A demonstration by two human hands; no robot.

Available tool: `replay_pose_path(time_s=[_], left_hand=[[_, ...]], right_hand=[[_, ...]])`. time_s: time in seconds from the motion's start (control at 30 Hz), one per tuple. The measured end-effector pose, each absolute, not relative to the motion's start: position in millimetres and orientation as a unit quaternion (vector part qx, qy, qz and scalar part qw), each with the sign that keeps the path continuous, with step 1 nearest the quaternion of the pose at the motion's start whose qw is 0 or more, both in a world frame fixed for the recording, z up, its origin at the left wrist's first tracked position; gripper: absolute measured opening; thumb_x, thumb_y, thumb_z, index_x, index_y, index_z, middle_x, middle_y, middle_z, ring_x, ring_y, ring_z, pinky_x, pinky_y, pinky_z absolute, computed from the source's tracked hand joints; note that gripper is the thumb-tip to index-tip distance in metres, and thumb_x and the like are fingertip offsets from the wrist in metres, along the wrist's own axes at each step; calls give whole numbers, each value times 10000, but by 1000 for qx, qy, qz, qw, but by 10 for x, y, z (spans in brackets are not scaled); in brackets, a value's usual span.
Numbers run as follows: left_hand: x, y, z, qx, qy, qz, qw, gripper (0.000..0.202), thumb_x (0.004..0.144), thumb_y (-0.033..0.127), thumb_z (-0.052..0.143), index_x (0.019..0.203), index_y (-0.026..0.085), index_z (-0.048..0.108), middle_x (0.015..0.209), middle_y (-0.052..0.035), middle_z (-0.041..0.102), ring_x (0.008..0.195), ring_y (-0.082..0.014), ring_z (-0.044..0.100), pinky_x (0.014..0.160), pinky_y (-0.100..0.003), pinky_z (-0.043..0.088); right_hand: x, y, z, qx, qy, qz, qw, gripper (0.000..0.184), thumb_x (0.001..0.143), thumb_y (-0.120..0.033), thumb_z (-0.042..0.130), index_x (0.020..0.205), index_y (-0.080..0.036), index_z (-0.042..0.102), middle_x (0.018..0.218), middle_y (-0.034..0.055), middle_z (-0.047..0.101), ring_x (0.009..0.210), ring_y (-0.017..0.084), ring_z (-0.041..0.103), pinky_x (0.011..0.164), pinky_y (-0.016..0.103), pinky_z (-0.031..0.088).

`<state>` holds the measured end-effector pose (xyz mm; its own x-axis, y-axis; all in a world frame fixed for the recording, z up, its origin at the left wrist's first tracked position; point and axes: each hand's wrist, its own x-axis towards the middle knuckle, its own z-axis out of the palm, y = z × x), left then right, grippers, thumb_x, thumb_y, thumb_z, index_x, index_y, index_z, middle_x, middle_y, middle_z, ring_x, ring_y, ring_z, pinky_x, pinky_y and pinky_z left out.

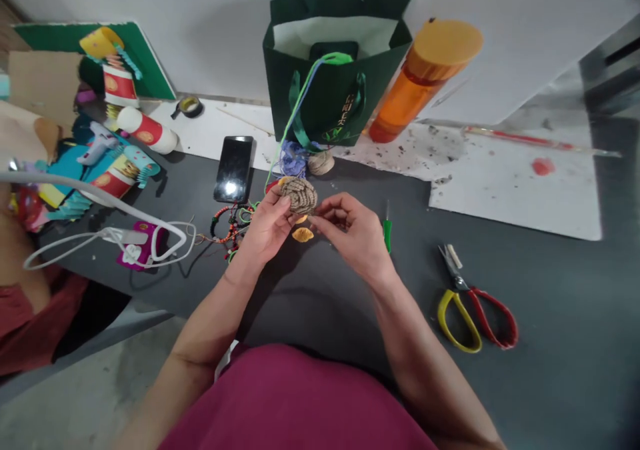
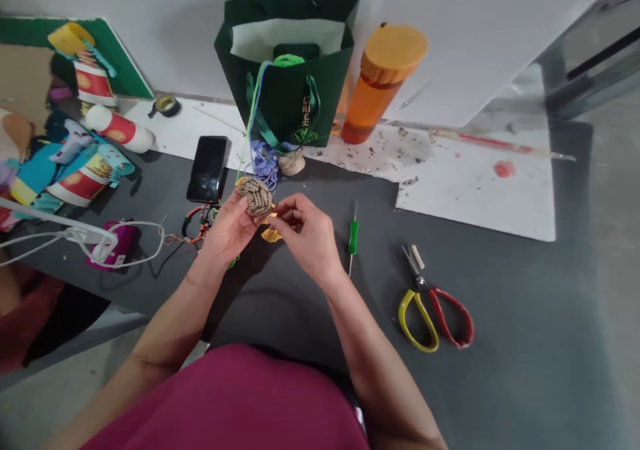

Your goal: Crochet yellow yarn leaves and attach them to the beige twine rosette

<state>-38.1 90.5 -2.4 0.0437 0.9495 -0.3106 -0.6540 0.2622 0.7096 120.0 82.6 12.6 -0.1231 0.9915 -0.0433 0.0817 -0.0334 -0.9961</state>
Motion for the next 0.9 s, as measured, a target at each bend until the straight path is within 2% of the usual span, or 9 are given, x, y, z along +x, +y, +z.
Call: replay_pose_path(time_s=[0.13,0.23,0.3,0.37,0.47,0.57,0.7,0.8,0.9], left_hand=[[-370,891,-46,216,376,578,691,395,722,294,868,1074,220,707,994,-19,751,954,-166,698,800,-262,524],[-361,898,-41,209,372,595,681,339,706,245,883,996,184,719,906,-16,747,872,-158,701,762,-247,529],[-378,917,-11,171,381,599,683,188,779,183,816,935,167,711,850,-6,733,785,-131,686,736,-234,529],[-423,944,42,103,392,593,696,61,934,172,646,900,158,695,808,-5,710,709,-98,652,702,-214,516],[-515,981,139,-15,350,610,710,292,1062,217,419,946,169,682,861,-15,703,718,-71,630,667,-183,484],[-568,991,214,-46,306,623,718,358,1090,242,329,1082,197,684,842,-12,679,699,-66,621,608,-171,448],[-550,964,261,-32,299,625,721,411,1095,244,276,1139,223,684,821,-12,650,635,-71,584,590,-190,434],[-524,943,265,-21,296,615,731,422,1095,246,267,1146,229,685,819,-13,639,591,-66,536,569,-191,416],[-509,940,254,-12,302,605,736,402,1091,239,288,1126,226,688,809,-10,635,551,-61,486,541,-187,402]], right_hand=[[1199,839,110,-506,-527,522,441,177,759,-314,763,830,-211,638,689,-5,693,628,150,677,597,282,521],[1190,836,105,-502,-525,530,437,207,750,-331,789,831,-210,643,696,2,706,630,156,689,596,280,535],[1187,832,79,-503,-523,528,441,206,801,-378,760,840,-210,647,683,6,716,604,153,683,579,274,531],[1197,829,17,-520,-526,505,446,218,887,-426,669,853,-211,657,667,12,721,576,149,666,564,271,516],[1232,821,-128,-571,-573,418,413,171,910,-366,625,855,-212,675,701,23,727,638,168,677,644,296,522],[1243,792,-264,-568,-660,363,331,92,887,-261,628,877,-206,702,826,59,739,717,192,664,721,328,518],[1162,739,-361,-560,-732,288,259,111,883,-230,656,978,-196,704,894,87,707,822,237,642,773,359,509],[1091,717,-392,-568,-754,241,223,68,840,-152,666,875,-209,677,916,97,695,867,260,623,775,371,495],[1091,699,-365,-559,-740,284,245,129,808,-129,681,740,-223,625,841,66,688,798,231,606,734,353,477]])
